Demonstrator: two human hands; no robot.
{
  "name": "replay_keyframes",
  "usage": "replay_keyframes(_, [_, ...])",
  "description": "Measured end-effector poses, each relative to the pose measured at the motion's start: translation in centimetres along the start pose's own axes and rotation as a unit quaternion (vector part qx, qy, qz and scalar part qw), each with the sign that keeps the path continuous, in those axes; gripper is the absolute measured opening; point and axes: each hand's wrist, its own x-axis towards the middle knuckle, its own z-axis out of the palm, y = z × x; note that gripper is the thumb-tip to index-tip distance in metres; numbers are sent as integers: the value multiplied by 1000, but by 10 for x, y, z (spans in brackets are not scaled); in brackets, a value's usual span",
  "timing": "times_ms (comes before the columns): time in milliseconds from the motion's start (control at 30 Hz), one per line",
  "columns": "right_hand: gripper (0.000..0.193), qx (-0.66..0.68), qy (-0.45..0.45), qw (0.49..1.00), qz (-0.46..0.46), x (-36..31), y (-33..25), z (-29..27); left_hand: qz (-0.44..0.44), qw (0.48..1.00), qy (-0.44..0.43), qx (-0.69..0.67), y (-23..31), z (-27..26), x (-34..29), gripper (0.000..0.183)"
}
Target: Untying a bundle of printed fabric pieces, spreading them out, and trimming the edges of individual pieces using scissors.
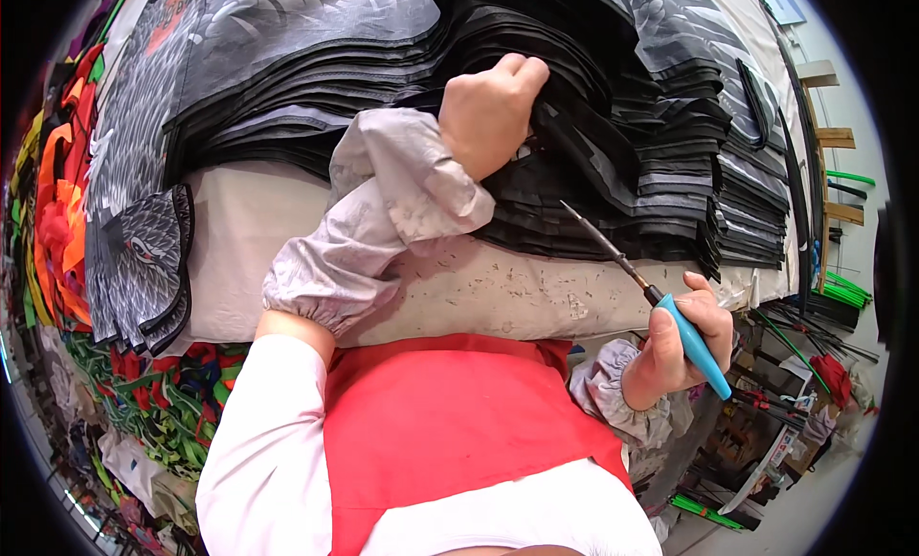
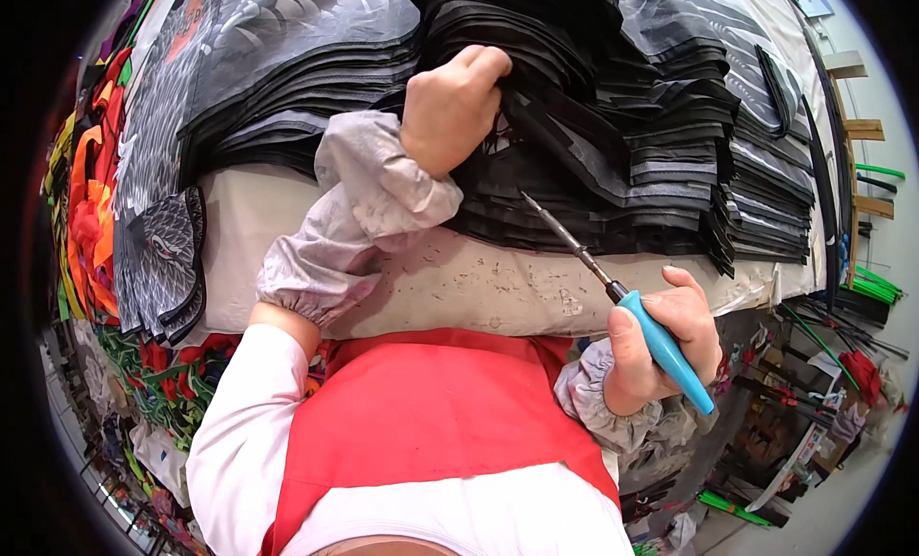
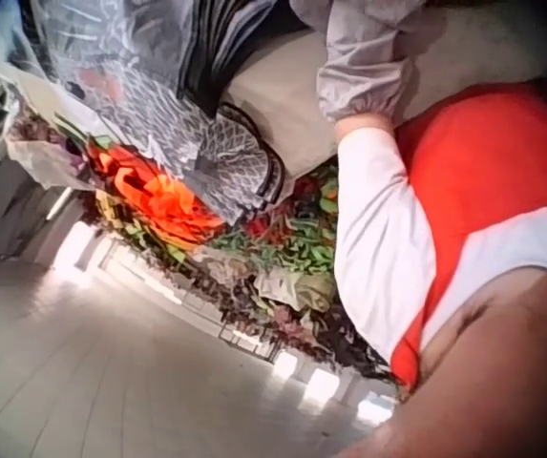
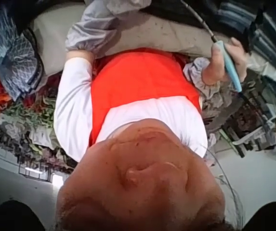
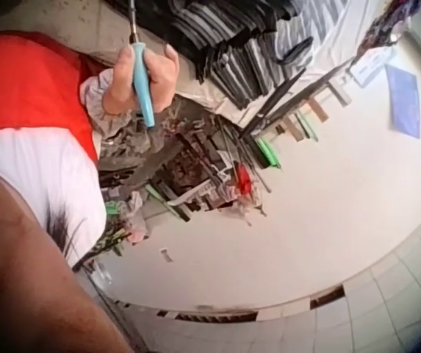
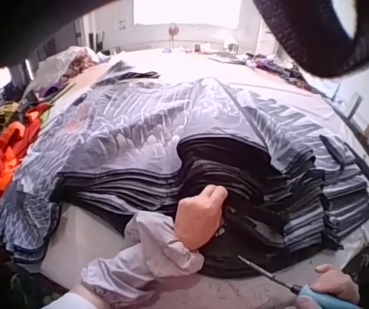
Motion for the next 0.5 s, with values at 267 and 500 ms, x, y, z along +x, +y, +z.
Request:
replay_keyframes(267, [23, -2, 14, 1000, 18, -3, 8, 0, 168, 976, -51, -129, -11, -24, -58, 36])
replay_keyframes(500, [22, -14, -20, 1000, -19, 3, 3, 11, 191, 978, -40, -73, -26, -22, -59, 22])
